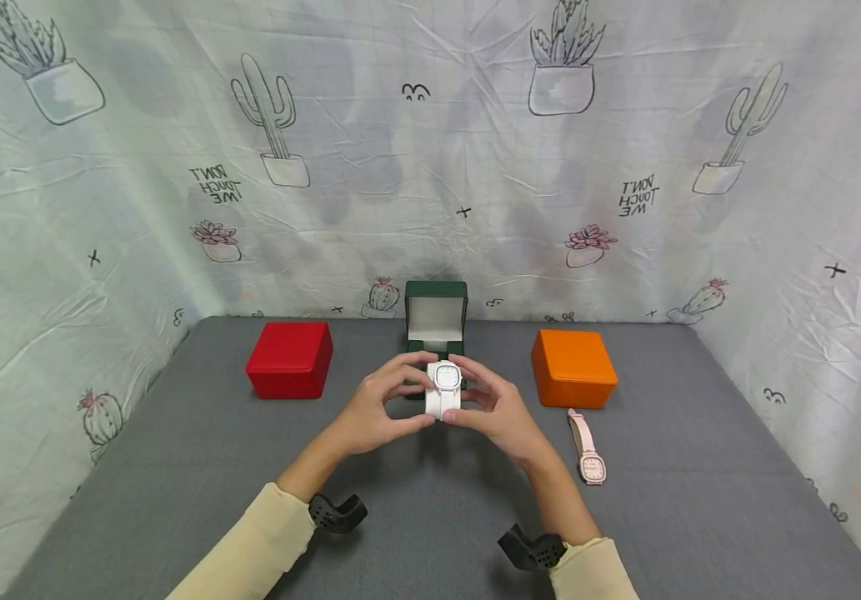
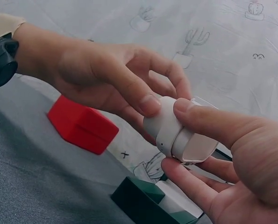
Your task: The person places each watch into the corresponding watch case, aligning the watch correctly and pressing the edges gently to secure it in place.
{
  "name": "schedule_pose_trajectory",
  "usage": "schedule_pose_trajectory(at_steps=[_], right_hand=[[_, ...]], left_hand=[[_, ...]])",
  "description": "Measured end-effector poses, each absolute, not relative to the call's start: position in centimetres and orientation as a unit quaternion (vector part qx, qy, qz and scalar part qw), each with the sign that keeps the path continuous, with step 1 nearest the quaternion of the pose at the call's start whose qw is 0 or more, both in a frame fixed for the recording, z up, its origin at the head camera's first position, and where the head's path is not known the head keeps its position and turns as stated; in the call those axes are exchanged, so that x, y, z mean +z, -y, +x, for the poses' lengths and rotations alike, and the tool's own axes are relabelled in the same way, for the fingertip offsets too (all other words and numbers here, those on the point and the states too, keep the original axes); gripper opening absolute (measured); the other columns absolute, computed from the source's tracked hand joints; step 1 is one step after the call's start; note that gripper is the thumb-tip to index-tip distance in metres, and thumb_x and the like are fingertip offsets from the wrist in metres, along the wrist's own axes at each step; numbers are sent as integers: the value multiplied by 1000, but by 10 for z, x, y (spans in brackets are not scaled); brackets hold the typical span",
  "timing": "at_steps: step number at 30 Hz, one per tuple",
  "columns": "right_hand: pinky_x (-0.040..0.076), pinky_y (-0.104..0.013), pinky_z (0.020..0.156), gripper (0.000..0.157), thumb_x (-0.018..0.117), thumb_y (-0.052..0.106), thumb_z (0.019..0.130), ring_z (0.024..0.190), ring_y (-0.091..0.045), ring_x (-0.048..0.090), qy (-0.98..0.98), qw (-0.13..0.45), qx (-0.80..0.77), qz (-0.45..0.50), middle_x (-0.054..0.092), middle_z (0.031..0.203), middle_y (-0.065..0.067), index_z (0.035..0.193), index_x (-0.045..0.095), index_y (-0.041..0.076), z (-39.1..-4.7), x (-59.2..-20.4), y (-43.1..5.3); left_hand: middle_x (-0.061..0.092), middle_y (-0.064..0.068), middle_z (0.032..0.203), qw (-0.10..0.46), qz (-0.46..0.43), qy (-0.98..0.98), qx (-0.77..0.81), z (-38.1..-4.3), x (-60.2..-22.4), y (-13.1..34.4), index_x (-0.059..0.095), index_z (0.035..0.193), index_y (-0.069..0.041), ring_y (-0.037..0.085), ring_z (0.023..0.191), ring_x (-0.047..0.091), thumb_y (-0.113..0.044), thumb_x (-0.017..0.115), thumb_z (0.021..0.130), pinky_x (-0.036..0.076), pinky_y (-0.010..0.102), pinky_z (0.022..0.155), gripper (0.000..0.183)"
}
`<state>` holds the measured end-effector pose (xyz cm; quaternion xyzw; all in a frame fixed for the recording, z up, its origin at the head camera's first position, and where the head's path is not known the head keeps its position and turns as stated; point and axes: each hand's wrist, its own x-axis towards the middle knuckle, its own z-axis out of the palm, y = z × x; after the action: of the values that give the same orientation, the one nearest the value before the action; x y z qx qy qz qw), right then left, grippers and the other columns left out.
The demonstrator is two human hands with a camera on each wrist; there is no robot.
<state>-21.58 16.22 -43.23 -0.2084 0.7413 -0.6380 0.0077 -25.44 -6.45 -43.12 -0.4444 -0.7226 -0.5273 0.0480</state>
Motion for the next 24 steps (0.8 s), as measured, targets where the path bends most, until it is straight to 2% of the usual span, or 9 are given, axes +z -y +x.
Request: schedule_pose_trajectory(at_steps=[5, 8, 14, 24], right_hand=[[51, -32, 96, 73, 72, 4, 85, 125, -39, 48, -748, 7, -627, -219, 41, 150, -12, 148, 38, 16, -216, -433, -163], [53, -30, 94, 74, 72, 4, 85, 125, -41, 49, -749, 10, -623, -224, 40, 150, -13, 148, 38, 18, -216, -433, -162], [54, -28, 90, 73, 73, 7, 85, 121, -41, 53, -764, 10, -607, -217, 41, 149, -13, 148, 39, 21, -216, -434, -161], [53, -47, 94, 74, 75, 12, 84, 122, -42, 53, -786, 1, -585, -202, 40, 151, -13, 147, 39, 24, -217, -438, -160]], left_hand=[[46, 11, 143, 41, -433, 724, -535, -254, -432, 64, 60, 107, -10, 26, 128, 50, -5, 78, 79, 54, 43, 93, 34], [46, 13, 142, 35, -430, 724, -537, -253, -431, 64, 59, 107, -7, 29, 128, 50, -3, 79, 77, 54, 44, 92, 36], [48, 6, 141, 32, -417, 745, -521, -253, -430, 65, 57, 109, -9, 23, 127, 51, -6, 80, 77, 55, 39, 92, 40], [45, 0, 145, 27, -415, 764, -494, -255, -434, 64, 50, 130, -12, 18, 130, 49, -8, 79, 79, 56, 31, 89, 59]])
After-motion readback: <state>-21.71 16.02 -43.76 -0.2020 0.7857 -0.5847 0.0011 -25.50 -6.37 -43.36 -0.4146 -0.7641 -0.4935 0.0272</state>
